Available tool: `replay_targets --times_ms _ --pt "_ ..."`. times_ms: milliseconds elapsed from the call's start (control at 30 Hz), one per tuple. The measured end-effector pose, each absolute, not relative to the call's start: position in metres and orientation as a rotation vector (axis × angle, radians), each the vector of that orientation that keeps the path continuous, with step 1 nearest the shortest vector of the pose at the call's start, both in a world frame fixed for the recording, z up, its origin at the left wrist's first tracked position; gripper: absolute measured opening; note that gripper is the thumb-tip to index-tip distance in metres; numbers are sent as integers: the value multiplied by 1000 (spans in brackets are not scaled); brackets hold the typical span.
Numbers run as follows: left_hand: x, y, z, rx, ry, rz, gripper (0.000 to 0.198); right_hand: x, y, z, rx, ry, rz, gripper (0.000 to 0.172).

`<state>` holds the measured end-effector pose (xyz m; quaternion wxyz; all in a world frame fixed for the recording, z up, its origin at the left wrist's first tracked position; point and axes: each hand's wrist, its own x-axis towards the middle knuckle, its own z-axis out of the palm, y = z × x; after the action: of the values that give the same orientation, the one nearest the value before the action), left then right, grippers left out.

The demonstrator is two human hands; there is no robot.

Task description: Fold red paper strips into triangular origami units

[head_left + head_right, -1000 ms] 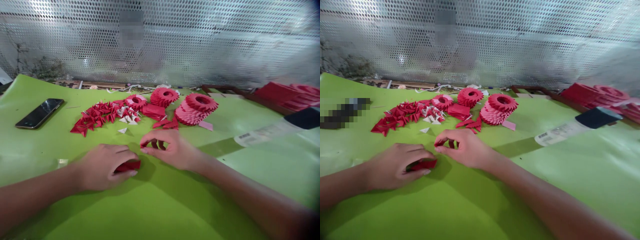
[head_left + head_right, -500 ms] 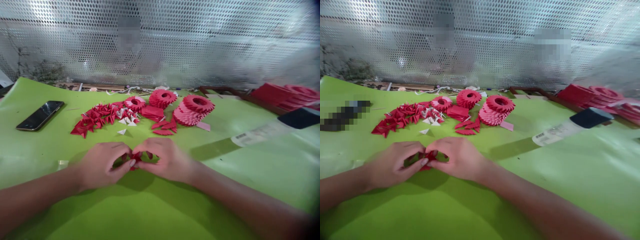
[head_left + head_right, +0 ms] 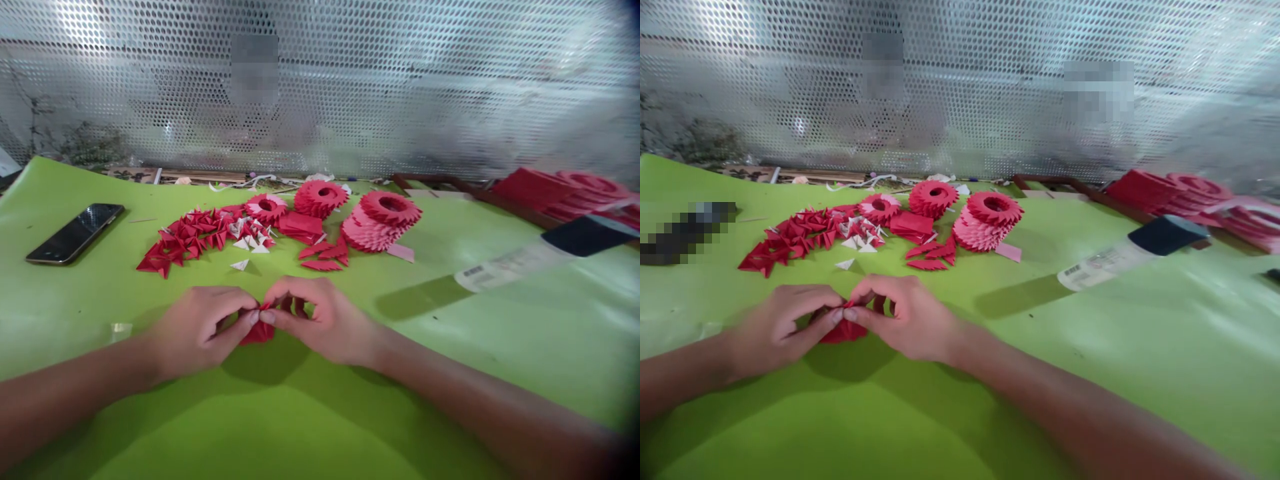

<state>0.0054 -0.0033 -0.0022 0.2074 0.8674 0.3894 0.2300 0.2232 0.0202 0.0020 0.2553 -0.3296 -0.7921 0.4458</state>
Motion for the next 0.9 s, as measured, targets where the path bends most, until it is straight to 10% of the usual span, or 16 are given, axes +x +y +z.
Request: replay_targets --times_ms 667,900 --pt "5 -5 -2 2465 1043 467 10 220 17 2 -939 -2045 1342 7" --pt "3 -2 -12 2716 996 682 34 222 19 -1 -877 -2027 1289 17"
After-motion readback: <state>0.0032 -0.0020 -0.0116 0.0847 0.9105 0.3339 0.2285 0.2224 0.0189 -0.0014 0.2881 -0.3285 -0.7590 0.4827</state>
